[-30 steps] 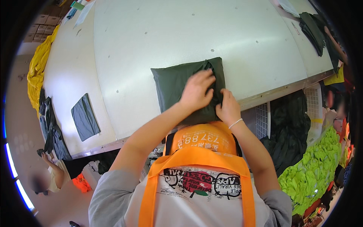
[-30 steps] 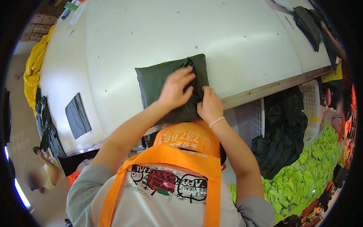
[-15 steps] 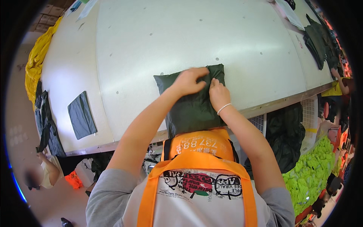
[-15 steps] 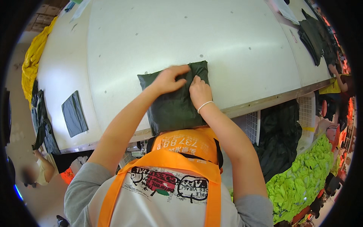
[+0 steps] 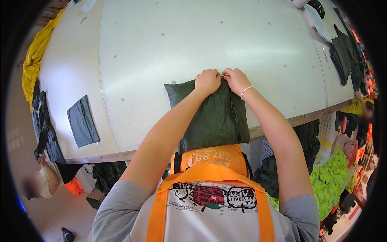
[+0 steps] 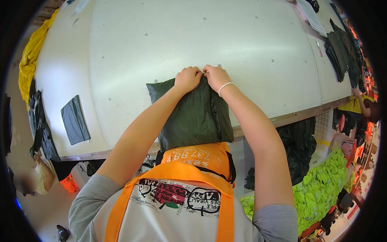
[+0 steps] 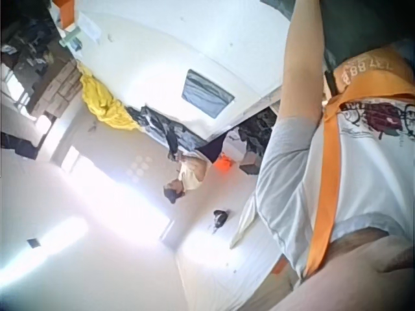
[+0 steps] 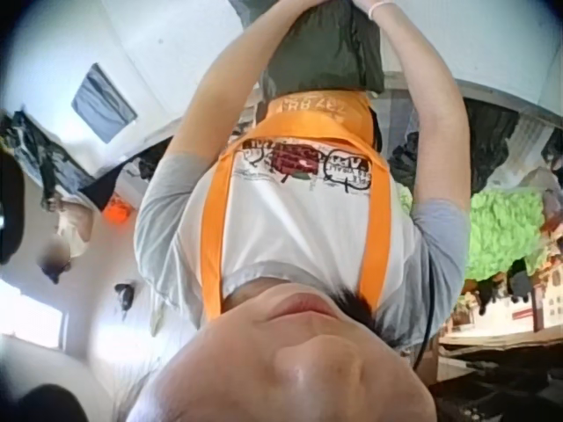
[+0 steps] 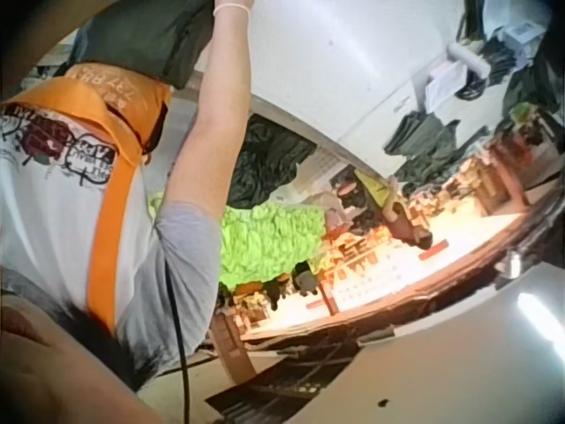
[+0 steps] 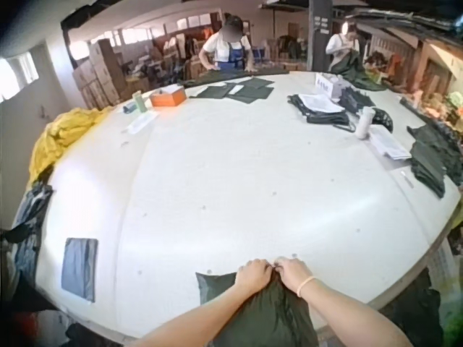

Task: The person lays a dark green jacket flat on a white table, fastens the front zipper and snaps, then folds the sleeves and body into a compact rectangle. The person smooths the fabric and places the folded jacket aside before repeating the process with another jacket.

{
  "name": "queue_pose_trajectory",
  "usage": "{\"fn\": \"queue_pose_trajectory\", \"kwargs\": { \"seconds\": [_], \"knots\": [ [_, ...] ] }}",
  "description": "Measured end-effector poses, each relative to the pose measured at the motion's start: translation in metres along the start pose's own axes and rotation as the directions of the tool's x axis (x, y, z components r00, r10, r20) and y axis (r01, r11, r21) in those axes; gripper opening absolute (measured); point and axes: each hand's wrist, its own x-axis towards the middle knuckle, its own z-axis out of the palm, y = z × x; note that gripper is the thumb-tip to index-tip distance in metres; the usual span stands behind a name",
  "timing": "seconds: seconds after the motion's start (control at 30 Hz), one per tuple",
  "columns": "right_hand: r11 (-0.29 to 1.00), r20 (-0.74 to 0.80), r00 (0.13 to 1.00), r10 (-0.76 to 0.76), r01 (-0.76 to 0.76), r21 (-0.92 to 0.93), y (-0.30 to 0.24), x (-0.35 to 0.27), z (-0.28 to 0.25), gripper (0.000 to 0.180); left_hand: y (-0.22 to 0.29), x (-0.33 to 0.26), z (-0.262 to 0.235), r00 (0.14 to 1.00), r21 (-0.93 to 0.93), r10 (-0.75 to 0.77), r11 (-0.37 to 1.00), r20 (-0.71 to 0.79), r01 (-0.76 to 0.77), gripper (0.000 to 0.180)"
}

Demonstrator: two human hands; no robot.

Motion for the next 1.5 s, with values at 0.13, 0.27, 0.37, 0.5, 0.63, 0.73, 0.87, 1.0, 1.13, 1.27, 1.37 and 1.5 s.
{"fn": "queue_pose_trajectory", "kwargs": {
  "seconds": [0.13,0.27,0.37,0.5,0.63,0.73,0.87,1.0,1.13,1.27,1.37,1.5],
  "knots": [
    [0.99,-0.129,0.99,-0.06,0.042,-0.136,0.001,-0.007,0.005,0.009,0.008,0.012,-0.001,0.985,0.003,-0.133,0.991,0.106,0.134,0.028],
    [0.957,-0.057,0.974,-0.22,0.204,-0.207,0.006,-0.035,-0.002,0.005,0.01,0.012,0.003,0.99,0.048,-0.126,0.991,0.067,0.123,0.028],
    [0.926,0.084,0.964,-0.25,0.264,-0.269,0.0,-0.101,-0.009,0.006,0.009,0.01,0.001,0.985,0.056,-0.153,0.987,0.078,0.149,0.029],
    [0.9,0.239,0.946,-0.218,0.289,-0.326,0.008,-0.199,0.021,0.01,0.013,0.009,-0.001,0.983,0.075,-0.157,0.986,0.093,0.15,0.031],
    [0.962,0.081,0.977,-0.195,0.207,-0.18,0.036,-0.242,0.07,0.008,0.015,0.004,-0.006,0.988,0.043,-0.149,0.988,0.033,0.147,0.029],
    [0.974,-0.046,0.997,-0.063,0.072,0.214,0.042,-0.239,0.069,0.017,0.06,-0.029,-0.046,0.976,-0.03,0.062,0.997,-0.211,-0.069,0.022],
    [0.326,0.053,0.97,0.237,-0.131,0.936,0.088,-0.229,0.025,0.039,0.153,-0.149,-0.132,0.784,-0.018,0.504,0.837,-0.363,-0.546,0.013],
    [-0.212,0.245,0.969,-0.037,-0.247,0.945,0.097,-0.204,-0.005,0.064,0.11,-0.16,-0.105,0.813,0.018,0.266,0.954,-0.518,-0.301,0.037],
    [0.634,-0.217,0.897,0.386,-0.087,0.768,0.103,-0.17,0.061,0.088,0.009,-0.147,0.001,0.821,-0.142,-0.397,0.917,-0.411,0.373,0.078],
    [0.734,-0.119,0.959,0.256,-0.113,0.67,0.13,-0.164,0.039,0.088,0.026,-0.229,0.022,0.777,-0.449,-0.545,0.807,-0.315,0.384,0.081],
    [0.806,-0.096,0.991,0.092,-0.017,0.592,0.12,-0.189,0.034,0.073,0.04,-0.325,0.044,0.772,-0.579,-0.613,0.696,-0.17,0.425,0.08],
    [0.881,0.14,0.984,-0.112,0.033,0.472,0.093,-0.23,0.075,0.06,0.026,-0.433,0.103,0.671,-0.801,-0.736,0.453,-0.088,0.392,0.08]
  ]
}}
